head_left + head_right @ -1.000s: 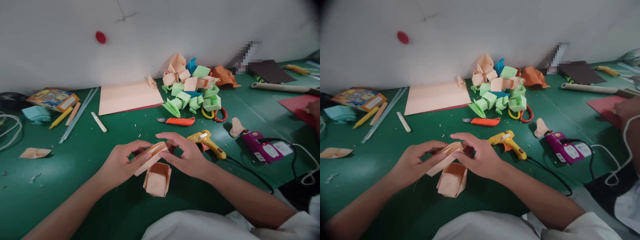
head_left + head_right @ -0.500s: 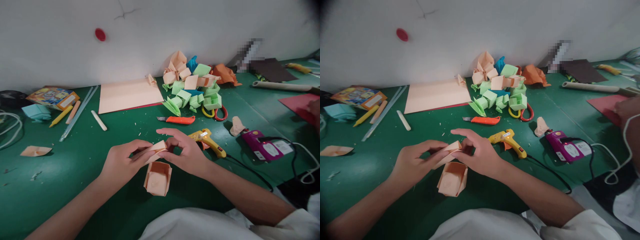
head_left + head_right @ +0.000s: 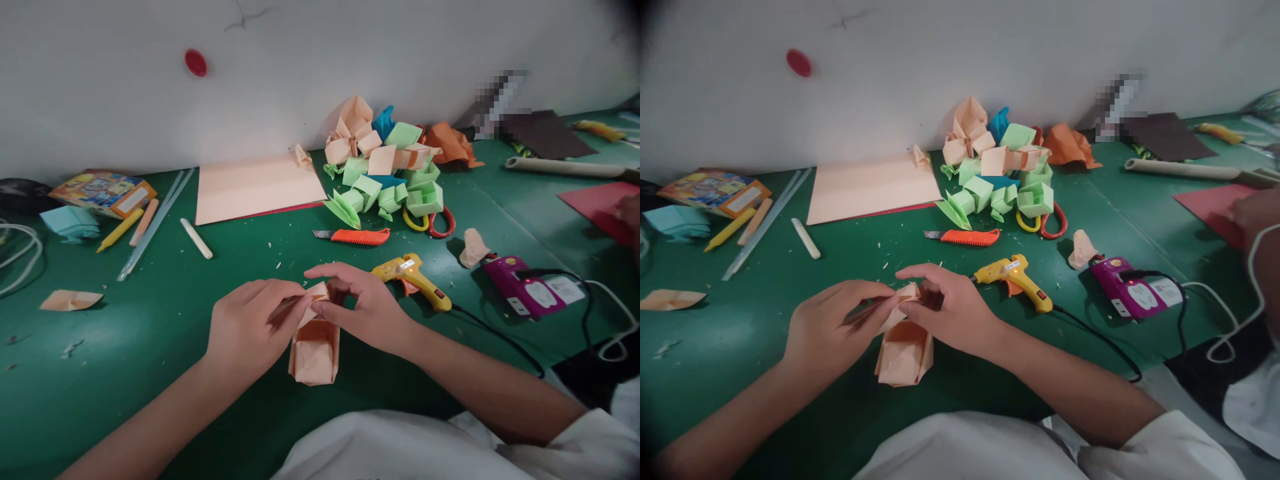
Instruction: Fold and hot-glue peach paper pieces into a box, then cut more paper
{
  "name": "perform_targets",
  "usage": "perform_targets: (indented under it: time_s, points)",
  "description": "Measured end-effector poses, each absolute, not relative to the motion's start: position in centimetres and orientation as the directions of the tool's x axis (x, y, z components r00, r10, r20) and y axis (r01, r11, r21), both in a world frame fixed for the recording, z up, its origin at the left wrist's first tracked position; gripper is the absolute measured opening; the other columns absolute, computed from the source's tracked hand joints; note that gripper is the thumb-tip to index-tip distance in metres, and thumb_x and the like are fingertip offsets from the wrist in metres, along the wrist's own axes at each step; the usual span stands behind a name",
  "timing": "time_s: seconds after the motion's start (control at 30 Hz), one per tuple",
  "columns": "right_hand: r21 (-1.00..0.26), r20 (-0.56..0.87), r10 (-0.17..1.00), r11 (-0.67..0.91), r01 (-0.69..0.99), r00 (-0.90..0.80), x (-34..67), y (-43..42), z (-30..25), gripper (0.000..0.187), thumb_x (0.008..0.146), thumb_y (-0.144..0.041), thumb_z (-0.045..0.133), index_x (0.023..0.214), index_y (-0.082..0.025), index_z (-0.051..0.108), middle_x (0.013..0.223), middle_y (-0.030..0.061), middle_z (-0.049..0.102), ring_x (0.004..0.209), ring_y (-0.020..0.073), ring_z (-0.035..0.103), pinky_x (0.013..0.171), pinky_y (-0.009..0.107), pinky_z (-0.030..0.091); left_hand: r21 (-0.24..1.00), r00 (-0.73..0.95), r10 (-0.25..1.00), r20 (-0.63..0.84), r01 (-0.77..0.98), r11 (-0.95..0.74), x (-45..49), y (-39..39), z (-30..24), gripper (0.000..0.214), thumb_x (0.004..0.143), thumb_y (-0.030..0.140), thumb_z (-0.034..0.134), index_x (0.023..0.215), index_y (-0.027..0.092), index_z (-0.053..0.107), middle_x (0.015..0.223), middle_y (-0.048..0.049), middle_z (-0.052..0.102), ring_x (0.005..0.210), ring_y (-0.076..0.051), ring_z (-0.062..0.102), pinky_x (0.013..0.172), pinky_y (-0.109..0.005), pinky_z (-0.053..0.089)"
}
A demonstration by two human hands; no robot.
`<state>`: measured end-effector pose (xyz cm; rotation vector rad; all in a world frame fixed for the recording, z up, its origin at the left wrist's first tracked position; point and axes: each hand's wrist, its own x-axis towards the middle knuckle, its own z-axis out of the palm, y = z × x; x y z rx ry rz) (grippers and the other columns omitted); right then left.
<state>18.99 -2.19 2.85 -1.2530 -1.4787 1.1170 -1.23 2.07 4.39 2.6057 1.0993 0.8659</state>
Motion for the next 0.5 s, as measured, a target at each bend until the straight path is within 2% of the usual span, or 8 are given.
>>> perform_targets:
  time_s: [0.13, 0.27, 0.5]
  points:
    - [-0.974, 0.042, 0.992, 0.067, 0.218, -0.117, 18.81, -2.17, 3.11, 0.035, 0.087, -0.028, 0.069, 0.121, -0.022, 0.066, 0.069, -0.006, 0.057, 0.06, 0.0121, 0.051, 0.059, 0.027, 0.046, 0.357, 0.568, 0.684, 0.459, 0.587, -0.727, -0.81, 2.1, 4.69, 0.02, 0.098, 0.032, 0.062, 0.082, 0.023, 0.071, 0.074, 0.0007, 0.075, 0.067, -0.017, 0.068, 0.064, -0.03, 0.046]
    - [-0.98, 0.011, 0.989, 0.039, 0.194, -0.145, 18.8, -2.1, 3.43, 0.034, 0.086, -0.028, 0.071, 0.12, -0.023, 0.067, 0.069, -0.0055, 0.058, 0.058, 0.0119, 0.051, 0.055, 0.026, 0.044, 0.353, 0.604, 0.619, 0.502, 0.51, -0.784, -0.59, 2.04, 4.94, 0.012, 0.095, 0.024, 0.063, 0.087, 0.024, 0.071, 0.087, -0.0003, 0.079, 0.079, -0.018, 0.072, 0.072, -0.029, 0.051]
    - [-0.994, 0.001, 0.986, 0.018, 0.104, -0.166, 19.25, -2.04, 3.12, 0.03, 0.085, -0.024, 0.071, 0.114, -0.022, 0.069, 0.078, -0.0026, 0.062, 0.064, 0.0127, 0.053, 0.058, 0.027, 0.045, 0.385, 0.615, 0.596, 0.516, 0.456, -0.803, -0.73, 2.08, 4.97, 0.011, 0.096, 0.023, 0.062, 0.091, 0.025, 0.072, 0.093, -0.0015, 0.079, 0.084, -0.018, 0.074, 0.077, -0.03, 0.056]
